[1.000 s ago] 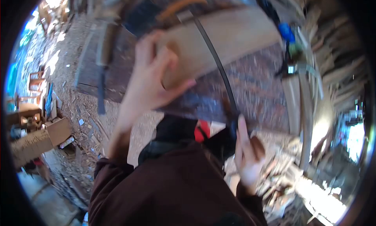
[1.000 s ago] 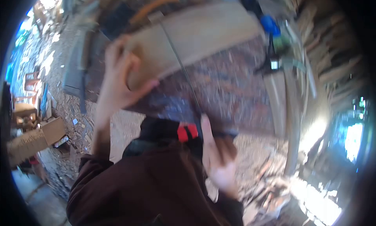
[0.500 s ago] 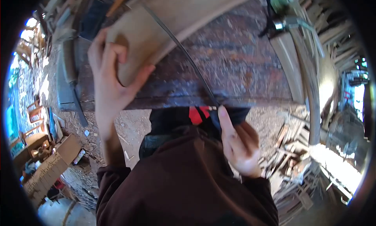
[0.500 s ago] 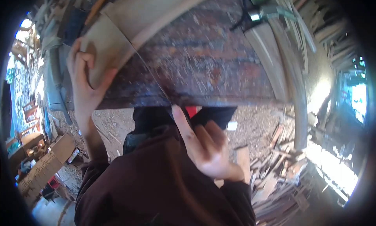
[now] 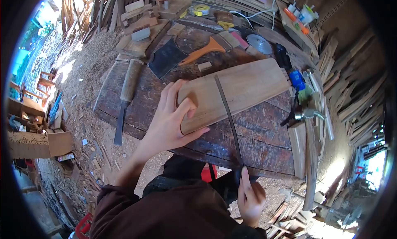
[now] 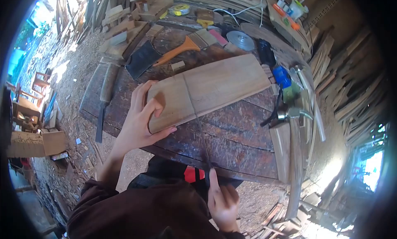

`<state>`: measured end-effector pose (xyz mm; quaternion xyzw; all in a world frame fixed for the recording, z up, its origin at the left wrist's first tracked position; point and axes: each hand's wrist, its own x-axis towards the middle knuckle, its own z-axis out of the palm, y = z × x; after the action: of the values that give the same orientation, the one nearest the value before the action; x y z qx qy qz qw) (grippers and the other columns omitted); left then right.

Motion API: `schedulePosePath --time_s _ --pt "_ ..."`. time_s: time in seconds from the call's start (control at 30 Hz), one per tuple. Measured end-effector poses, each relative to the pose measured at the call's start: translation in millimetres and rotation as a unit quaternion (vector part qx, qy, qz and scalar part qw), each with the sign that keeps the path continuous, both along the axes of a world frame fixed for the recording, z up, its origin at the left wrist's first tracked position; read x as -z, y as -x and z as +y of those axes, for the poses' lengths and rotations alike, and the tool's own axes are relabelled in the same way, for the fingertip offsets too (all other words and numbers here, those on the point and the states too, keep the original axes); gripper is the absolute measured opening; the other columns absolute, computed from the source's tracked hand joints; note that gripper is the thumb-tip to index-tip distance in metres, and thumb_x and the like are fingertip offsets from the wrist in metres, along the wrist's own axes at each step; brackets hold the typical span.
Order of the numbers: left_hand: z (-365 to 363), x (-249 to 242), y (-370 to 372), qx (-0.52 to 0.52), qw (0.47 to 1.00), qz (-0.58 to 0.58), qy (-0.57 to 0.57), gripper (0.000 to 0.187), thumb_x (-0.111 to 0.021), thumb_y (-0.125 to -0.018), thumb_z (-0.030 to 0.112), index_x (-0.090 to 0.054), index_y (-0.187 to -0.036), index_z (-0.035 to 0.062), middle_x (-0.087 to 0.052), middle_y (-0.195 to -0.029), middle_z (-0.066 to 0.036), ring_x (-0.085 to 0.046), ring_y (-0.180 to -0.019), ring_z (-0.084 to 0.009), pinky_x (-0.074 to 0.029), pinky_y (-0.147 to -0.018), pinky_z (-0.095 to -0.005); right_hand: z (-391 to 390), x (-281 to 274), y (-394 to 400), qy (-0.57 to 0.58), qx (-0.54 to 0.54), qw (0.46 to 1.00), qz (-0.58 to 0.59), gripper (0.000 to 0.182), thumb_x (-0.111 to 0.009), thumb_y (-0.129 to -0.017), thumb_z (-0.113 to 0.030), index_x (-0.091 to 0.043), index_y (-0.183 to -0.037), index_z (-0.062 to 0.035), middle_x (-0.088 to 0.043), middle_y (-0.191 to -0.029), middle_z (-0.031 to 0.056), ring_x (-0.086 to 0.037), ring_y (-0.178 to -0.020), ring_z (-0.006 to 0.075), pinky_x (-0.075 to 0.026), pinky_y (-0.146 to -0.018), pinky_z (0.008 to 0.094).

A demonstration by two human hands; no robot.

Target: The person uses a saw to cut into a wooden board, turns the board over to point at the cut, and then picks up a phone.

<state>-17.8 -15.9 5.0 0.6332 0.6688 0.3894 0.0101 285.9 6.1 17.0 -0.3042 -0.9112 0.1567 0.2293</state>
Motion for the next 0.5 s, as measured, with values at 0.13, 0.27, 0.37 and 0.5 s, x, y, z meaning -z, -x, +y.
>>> schedulePosePath --time_s 0.13,0.27,0.37,0.5 --pt "-0.4 -0.4 -2.1 0.005 1.0 -0.015 0.018 0.048 -0.087 -0.071 0.022 -0.045 -0.089 0.0088 -0.034 -0.145 -0.029 -0.032 -0.135 -0.0506 -0.032 -0.109 -0.0552 -0.1 -15.3 7.2 0.0 0.005 1.0 -0.029 0.056 -0.063 -0.079 0.012 -0.058 -0.134 0.0035 -0.052 -0.063 0.0078 -0.047 -0.051 0.0251 -0.042 -0.051 0.039" --pt "-0.9 -0.1 -2.9 -0.001 1.0 -0.004 0.009 0.048 -0.087 -0.072 0.023 -0.045 -0.09 0.0083 -0.034 -0.145 -0.029 -0.032 -0.135 -0.051 -0.032 -0.109 -0.0556 35.9 -4.2 53.5 -0.001 -0.012 0.999 0.043 0.058 -0.062 -0.08 0.011 -0.055 -0.137 0.0026 -0.054 -0.065 0.009 -0.051 -0.054 0.0271 -0.045 -0.054 0.0396" --pt "-1.8 1.1 -2.6 0.0 1.0 -0.01 0.004 0.048 -0.087 -0.072 0.024 -0.045 -0.09 0.008 -0.034 -0.144 -0.029 -0.032 -0.135 -0.0512 -0.032 -0.109 -0.0557 42.0 -11.7 60.5 0.02 -0.01 1.0 0.012 0.061 -0.062 -0.08 0.01 -0.052 -0.14 0.0012 -0.057 -0.07 0.0115 -0.056 -0.058 0.0287 -0.047 -0.058 0.04" --pt "-3.2 -3.9 -1.6 0.006 1.0 0.023 -0.004 0.048 -0.086 -0.074 0.028 -0.047 -0.092 0.0066 -0.035 -0.14 -0.031 -0.035 -0.131 -0.0533 -0.036 -0.106 -0.0553 16.4 -9.3 24.3 0.021 -0.002 1.0 0.017 0.054 -0.061 -0.081 0.011 -0.058 -0.134 0.0021 -0.057 -0.068 0.012 -0.053 -0.054 0.0259 -0.044 -0.055 0.0392"
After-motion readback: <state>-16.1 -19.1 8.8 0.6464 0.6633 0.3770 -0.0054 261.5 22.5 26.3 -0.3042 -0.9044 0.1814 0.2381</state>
